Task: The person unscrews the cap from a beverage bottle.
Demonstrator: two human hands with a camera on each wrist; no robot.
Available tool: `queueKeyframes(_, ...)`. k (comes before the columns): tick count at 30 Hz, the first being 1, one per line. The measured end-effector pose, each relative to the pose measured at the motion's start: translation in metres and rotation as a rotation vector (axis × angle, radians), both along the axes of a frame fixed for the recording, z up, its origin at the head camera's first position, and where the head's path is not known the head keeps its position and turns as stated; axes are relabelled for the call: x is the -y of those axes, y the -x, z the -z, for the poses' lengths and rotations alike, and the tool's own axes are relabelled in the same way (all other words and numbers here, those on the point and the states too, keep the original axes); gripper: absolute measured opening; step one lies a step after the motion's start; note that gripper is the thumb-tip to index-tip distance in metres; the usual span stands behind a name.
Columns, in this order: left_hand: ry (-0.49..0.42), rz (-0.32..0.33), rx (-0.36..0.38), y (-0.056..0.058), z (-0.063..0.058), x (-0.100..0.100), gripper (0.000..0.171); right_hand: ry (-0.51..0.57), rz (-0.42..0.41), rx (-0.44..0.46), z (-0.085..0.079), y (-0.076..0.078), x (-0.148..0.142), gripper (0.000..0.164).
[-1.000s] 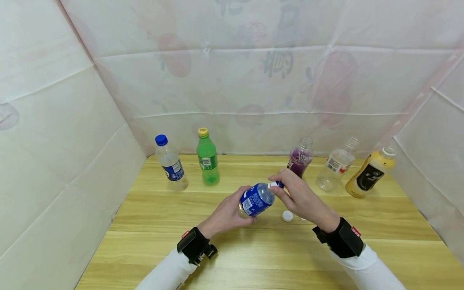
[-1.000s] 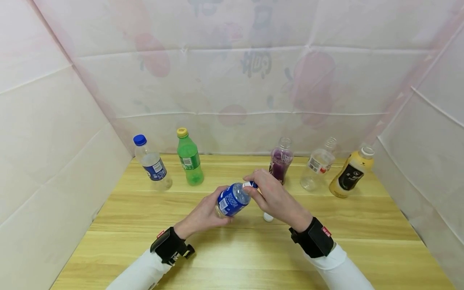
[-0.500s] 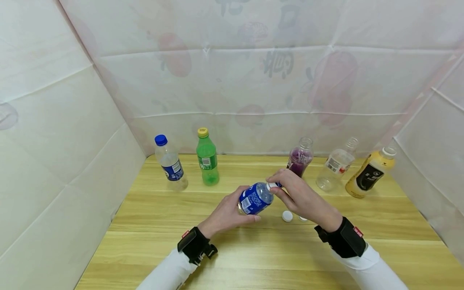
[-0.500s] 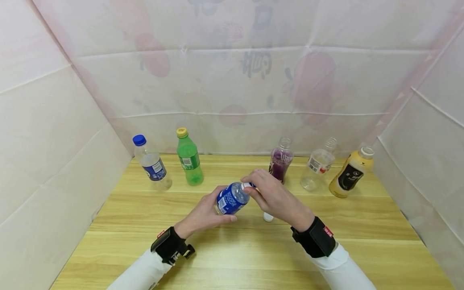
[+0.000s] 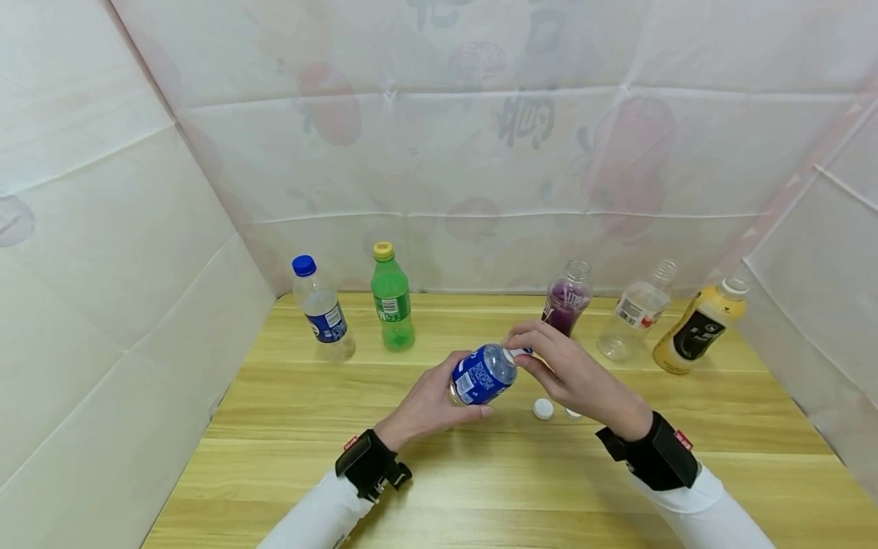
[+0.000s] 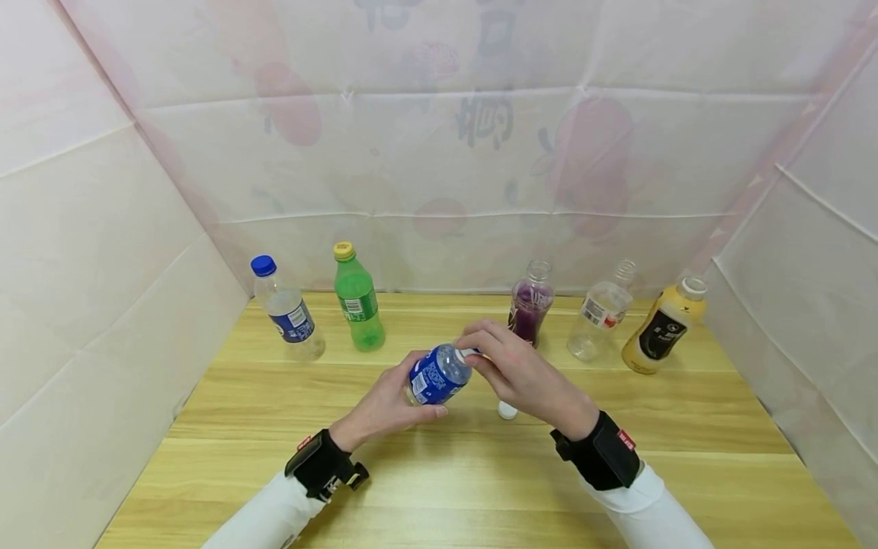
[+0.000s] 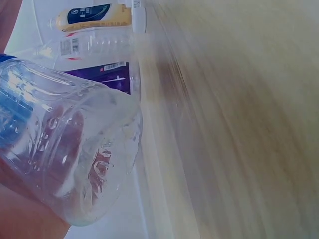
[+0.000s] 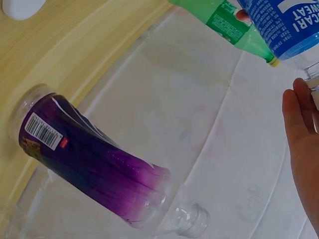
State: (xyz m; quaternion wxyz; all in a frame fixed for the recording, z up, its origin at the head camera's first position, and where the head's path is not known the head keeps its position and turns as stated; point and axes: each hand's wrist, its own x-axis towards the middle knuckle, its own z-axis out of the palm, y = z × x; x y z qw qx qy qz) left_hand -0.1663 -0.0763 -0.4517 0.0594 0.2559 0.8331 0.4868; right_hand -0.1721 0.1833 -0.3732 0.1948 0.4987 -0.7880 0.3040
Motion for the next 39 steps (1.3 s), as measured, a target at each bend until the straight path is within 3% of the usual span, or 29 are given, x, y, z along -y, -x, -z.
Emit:
queueKeyframes(10,0.028,-0.027,-0.067,0.004,0.001,0.002,0.087,0.034,-0.01,0.019,0.003,-0.004,0.001,0.035)
queueKeyframes(15,0.072,-0.04,-0.1,0.004,0.001,0.002,0.085,0.044,0.011,0.091,0.005,-0.004,0.0,0.059)
queueKeyframes(19,0.097,-0.053,-0.113,0.003,-0.001,0.001,0.086,0.055,0.132,0.156,0.007,-0.006,0.001,0.077)
queueKeyframes(24,0.116,-0.082,-0.127,0.002,0.0,0.0,0.088,0.074,0.339,0.215,0.009,-0.01,0.005,0.074)
queueKeyframes(30,0.117,-0.11,-0.144,0.002,0.001,-0.001,0.087,0.079,0.449,0.122,0.015,-0.013,0.008,0.064)
queueKeyframes(39,0.101,-0.093,-0.184,0.001,-0.001,-0.004,0.084,0.152,0.466,-0.032,0.021,-0.01,0.012,0.063)
